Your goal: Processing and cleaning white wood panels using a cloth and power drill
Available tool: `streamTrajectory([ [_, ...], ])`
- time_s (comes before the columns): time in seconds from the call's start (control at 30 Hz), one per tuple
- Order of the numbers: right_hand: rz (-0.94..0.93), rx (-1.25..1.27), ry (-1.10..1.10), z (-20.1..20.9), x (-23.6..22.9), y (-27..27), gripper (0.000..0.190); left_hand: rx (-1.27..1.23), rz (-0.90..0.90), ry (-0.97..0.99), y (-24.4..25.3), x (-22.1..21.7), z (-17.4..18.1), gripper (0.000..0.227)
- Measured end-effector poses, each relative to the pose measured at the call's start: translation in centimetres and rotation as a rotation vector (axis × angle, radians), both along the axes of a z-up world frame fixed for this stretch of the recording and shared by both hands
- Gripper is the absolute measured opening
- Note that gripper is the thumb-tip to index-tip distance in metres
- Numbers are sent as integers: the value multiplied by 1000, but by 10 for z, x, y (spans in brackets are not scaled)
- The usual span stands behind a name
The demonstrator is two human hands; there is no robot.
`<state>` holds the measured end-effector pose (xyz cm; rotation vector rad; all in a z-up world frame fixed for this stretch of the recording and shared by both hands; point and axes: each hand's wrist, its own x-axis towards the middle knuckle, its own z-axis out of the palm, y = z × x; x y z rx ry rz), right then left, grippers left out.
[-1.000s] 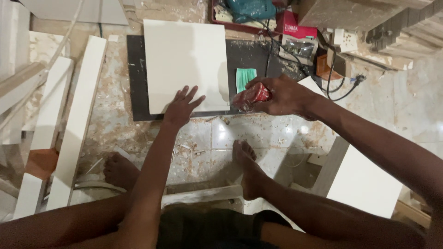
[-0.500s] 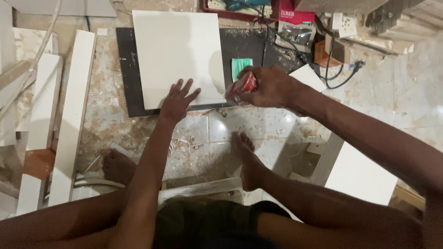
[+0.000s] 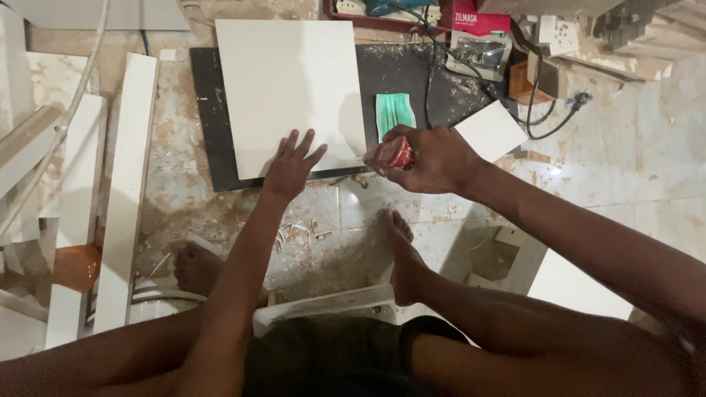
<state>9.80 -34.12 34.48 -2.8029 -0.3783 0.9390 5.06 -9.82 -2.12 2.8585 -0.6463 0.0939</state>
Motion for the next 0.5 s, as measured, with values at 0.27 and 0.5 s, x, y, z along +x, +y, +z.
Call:
streamTrajectory([
  [0.27, -18, -29, 6, -12, 0, -3, 59, 33, -22, 73, -2, 6, -21, 85],
  [0.5, 3, -40, -11, -26, 7, 3, 58, 90, -56, -127, -2, 7, -19, 81],
])
